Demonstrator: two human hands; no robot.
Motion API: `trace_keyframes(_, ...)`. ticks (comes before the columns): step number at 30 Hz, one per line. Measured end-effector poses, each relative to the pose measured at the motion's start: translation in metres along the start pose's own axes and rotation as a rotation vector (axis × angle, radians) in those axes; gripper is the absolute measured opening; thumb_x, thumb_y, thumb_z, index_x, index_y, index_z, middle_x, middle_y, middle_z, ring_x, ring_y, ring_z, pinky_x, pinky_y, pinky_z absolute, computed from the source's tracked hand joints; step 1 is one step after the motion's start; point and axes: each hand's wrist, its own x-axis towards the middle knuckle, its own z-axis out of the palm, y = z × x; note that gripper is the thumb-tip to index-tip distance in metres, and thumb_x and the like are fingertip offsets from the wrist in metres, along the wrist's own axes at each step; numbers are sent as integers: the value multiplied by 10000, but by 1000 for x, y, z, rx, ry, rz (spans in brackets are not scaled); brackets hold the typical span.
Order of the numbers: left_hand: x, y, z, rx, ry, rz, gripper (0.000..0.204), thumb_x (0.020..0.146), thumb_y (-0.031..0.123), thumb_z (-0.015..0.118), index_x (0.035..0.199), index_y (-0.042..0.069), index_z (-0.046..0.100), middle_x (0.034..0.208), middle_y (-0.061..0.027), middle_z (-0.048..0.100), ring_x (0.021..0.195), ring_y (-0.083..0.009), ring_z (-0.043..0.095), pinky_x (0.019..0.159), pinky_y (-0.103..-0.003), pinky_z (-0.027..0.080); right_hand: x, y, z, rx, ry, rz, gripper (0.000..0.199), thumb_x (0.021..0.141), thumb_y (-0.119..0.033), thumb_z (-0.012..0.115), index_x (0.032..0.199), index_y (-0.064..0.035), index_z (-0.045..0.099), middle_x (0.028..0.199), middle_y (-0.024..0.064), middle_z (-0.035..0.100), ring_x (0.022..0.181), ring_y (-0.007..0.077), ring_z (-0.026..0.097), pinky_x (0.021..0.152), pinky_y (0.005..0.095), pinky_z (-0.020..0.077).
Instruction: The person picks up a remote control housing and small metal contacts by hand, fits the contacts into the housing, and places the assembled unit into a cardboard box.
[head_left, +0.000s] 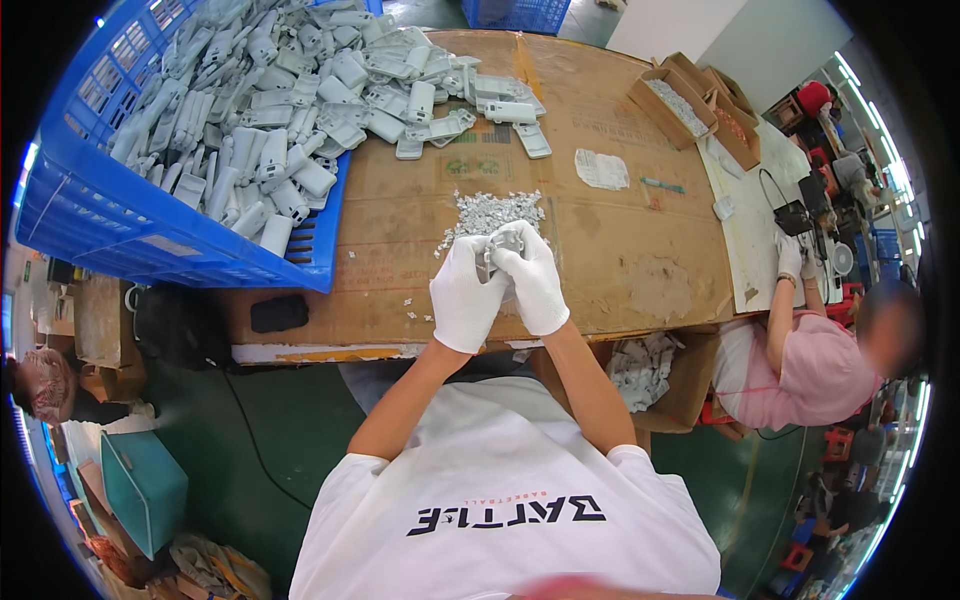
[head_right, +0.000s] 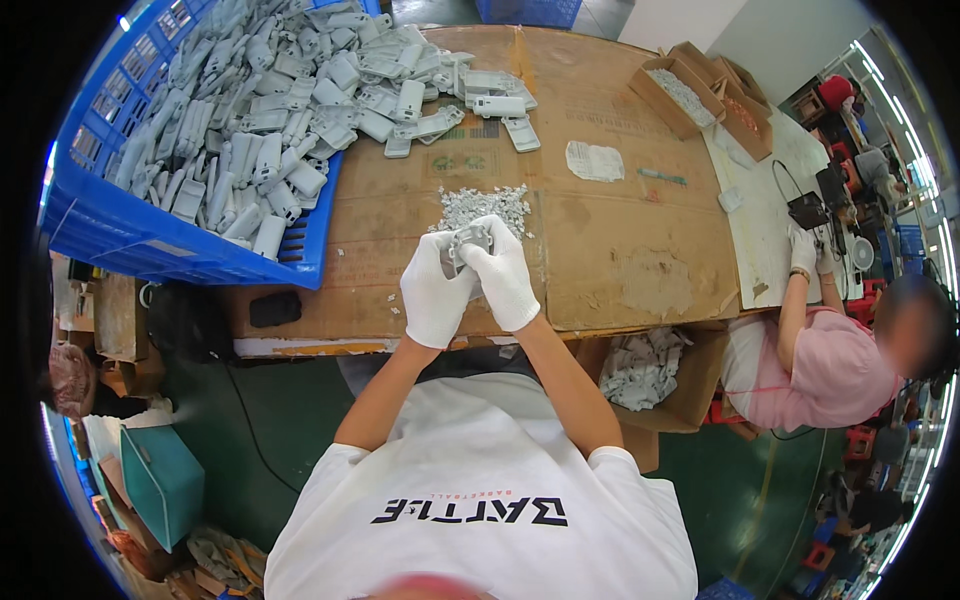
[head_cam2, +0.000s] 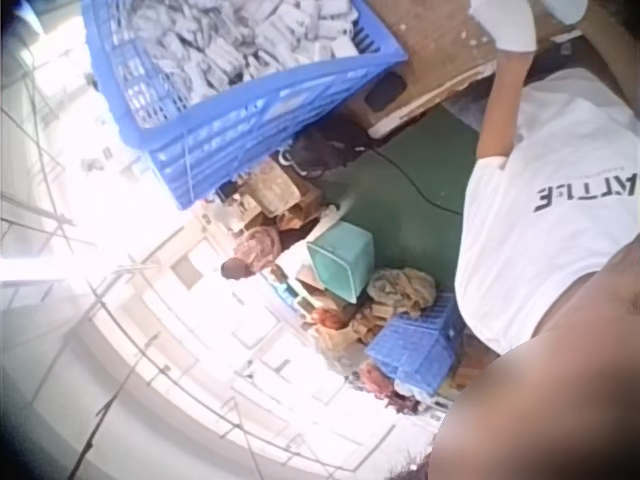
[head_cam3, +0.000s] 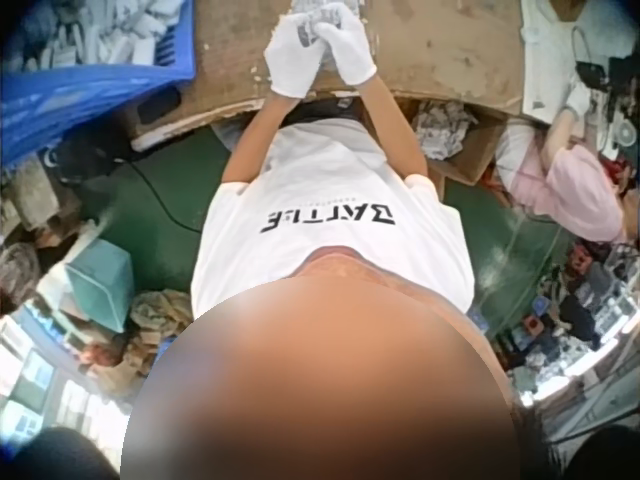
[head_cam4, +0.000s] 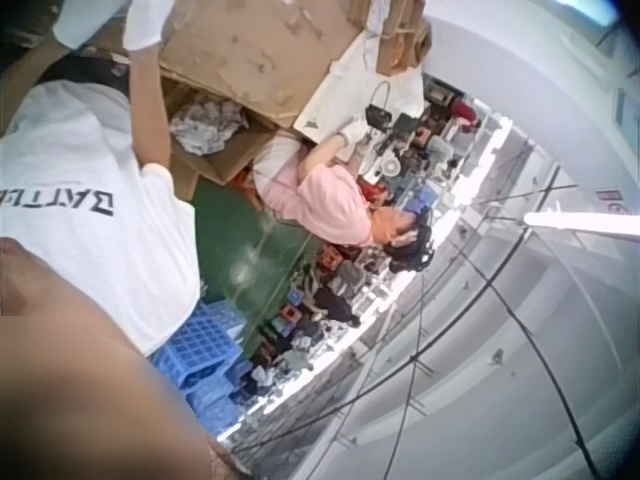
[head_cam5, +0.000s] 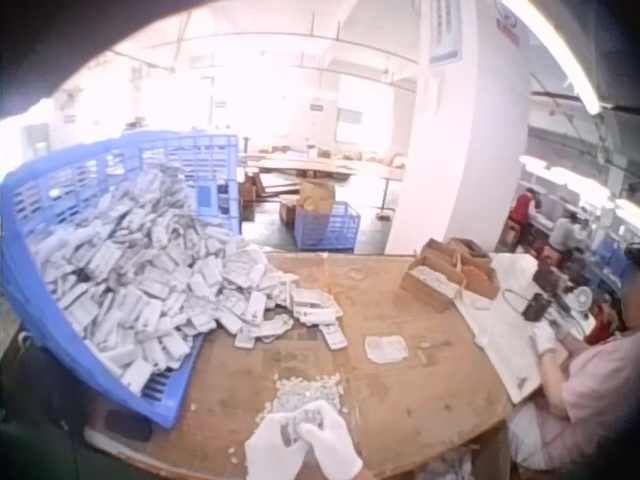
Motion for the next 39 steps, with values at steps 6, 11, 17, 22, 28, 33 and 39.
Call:
trace_keyframes(6,1,1,4,-2,9,56,324,771,104,771,1039,53,596,842,-99,637,722,-215,644,662,-332,514,2,4,-2,26,25,8,113,839,-28,555,950,-34,575,870,-4,567,801,58,523,731,237,454)
trace_keyframes(11,4,1,7,38,14,74,301,777,93,753,1034,47,603,867,-120,654,753,-256,660,685,-351,521,5,15,-3,57,58,-32,93,852,-18,552,940,-36,578,853,-9,567,794,57,522,724,235,456)
trace_keyframes(17,4,5,15,37,-18,-6,261,784,65,724,1017,32,610,845,-146,656,759,-275,671,690,-356,526,7,21,-9,35,102,-65,82,858,-23,537,924,-40,583,815,-11,578,756,56,534,683,233,460)
trace_keyframes(22,3,-1,24,49,-57,-33,260,788,77,724,1008,70,586,843,-137,645,751,-314,664,669,-393,523,16,35,-20,59,102,-27,105,829,-2,501,896,-42,571,803,-19,551,735,54,507,670,224,444)
trace_keyframes(28,7,1,29,45,-116,-30,285,779,95,760,1009,48,598,833,-130,660,725,-258,666,673,-356,527,14,36,-34,116,47,-15,90,856,-35,530,943,-38,552,850,-11,571,766,59,526,706,228,454)
trace_keyframes(33,9,14,28,-39,-120,-54,313,757,66,775,1013,31,598,836,-107,662,730,-221,665,678,-334,531,4,6,-39,100,27,25,128,860,-38,549,987,-40,564,881,-8,593,805,49,551,730,217,460)
trace_keyframes(39,5,13,28,-15,-64,16,313,747,81,793,994,34,607,783,-51,636,682,-127,605,646,-289,502,1,6,-35,59,45,-18,120,850,-25,545,966,-44,573,879,-3,599,794,54,556,722,217,465)
